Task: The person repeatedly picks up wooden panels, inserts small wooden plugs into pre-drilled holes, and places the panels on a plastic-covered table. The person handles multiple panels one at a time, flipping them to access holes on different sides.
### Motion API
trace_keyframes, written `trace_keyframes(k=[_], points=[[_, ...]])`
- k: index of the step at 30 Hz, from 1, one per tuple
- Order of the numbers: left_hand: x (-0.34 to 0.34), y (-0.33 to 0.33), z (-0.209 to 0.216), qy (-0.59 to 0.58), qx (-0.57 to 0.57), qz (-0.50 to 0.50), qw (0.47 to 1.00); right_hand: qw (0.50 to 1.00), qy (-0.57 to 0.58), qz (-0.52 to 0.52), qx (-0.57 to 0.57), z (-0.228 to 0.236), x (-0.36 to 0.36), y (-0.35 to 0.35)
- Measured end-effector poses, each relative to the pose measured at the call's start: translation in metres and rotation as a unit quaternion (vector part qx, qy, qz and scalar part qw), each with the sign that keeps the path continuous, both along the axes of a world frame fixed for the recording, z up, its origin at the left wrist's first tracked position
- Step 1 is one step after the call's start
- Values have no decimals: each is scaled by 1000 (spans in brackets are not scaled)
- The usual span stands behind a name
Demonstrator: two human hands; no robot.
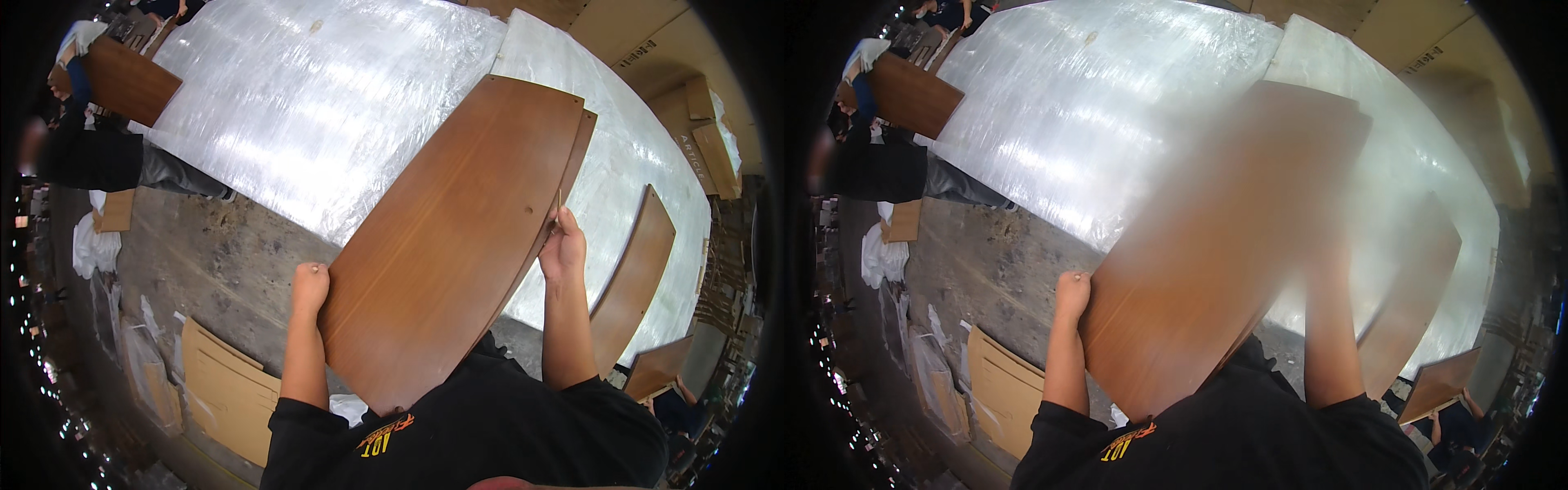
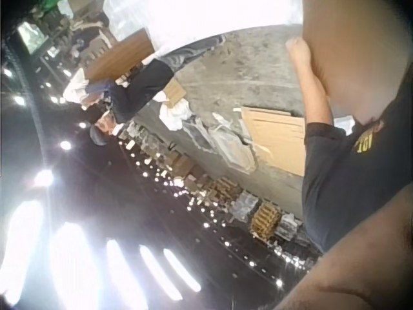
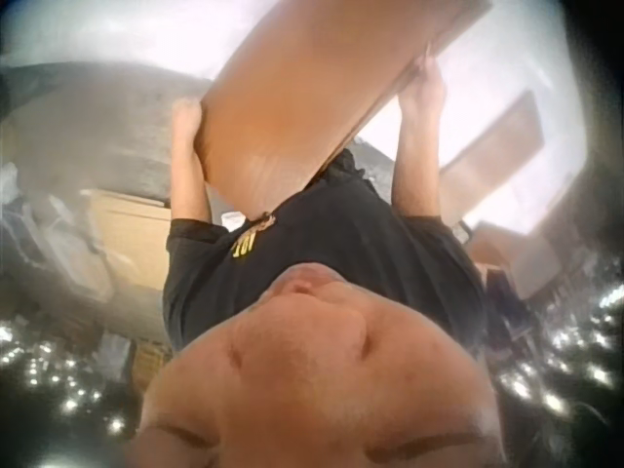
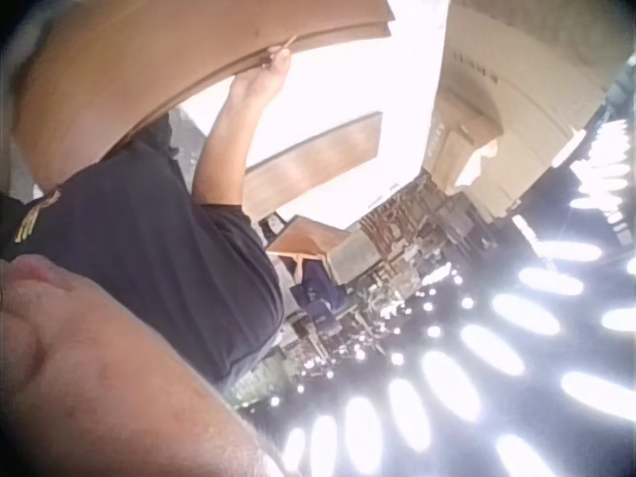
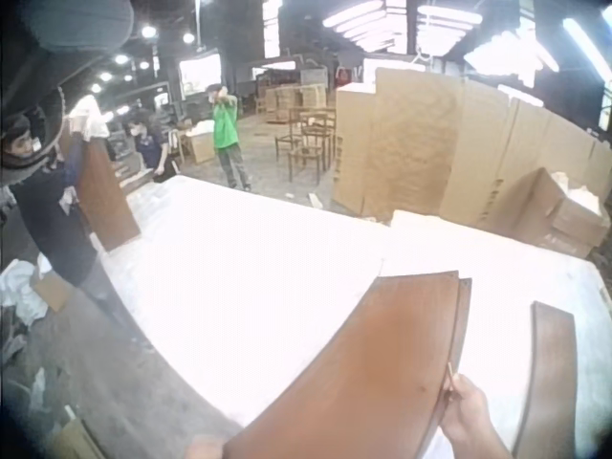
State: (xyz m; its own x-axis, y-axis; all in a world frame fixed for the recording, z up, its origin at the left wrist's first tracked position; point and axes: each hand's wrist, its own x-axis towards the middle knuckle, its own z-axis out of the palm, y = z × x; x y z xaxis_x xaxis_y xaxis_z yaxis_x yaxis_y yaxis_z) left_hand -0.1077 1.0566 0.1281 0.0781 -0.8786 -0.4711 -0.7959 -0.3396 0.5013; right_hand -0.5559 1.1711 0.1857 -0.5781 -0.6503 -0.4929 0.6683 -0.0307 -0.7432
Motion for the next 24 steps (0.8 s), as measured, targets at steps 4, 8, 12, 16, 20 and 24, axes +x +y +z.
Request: trace_keyframes(k=[4, 8, 12, 16, 20, 24], points=[[26, -13, 25, -27, -41, 6, 999, 994, 105, 36, 14, -21, 20, -13], [67, -37, 32, -97, -38, 12, 994, 992, 118, 45, 5, -62, 60, -44], [116, -71, 7, -126, -42, 58, 989, 994, 89, 57, -16, -110, 122, -100], [173, -123, -42, -98, -124, 90, 983, 989, -46, 61, -130, -163, 171, -172], [212, -186, -89, -83, -163, 57, 982, 996, -27, 46, -76, -213, 190, -252], [234, -237, -104, -54, -115, -2, 992, 938, 267, 55, 212, -224, 221, -273]])
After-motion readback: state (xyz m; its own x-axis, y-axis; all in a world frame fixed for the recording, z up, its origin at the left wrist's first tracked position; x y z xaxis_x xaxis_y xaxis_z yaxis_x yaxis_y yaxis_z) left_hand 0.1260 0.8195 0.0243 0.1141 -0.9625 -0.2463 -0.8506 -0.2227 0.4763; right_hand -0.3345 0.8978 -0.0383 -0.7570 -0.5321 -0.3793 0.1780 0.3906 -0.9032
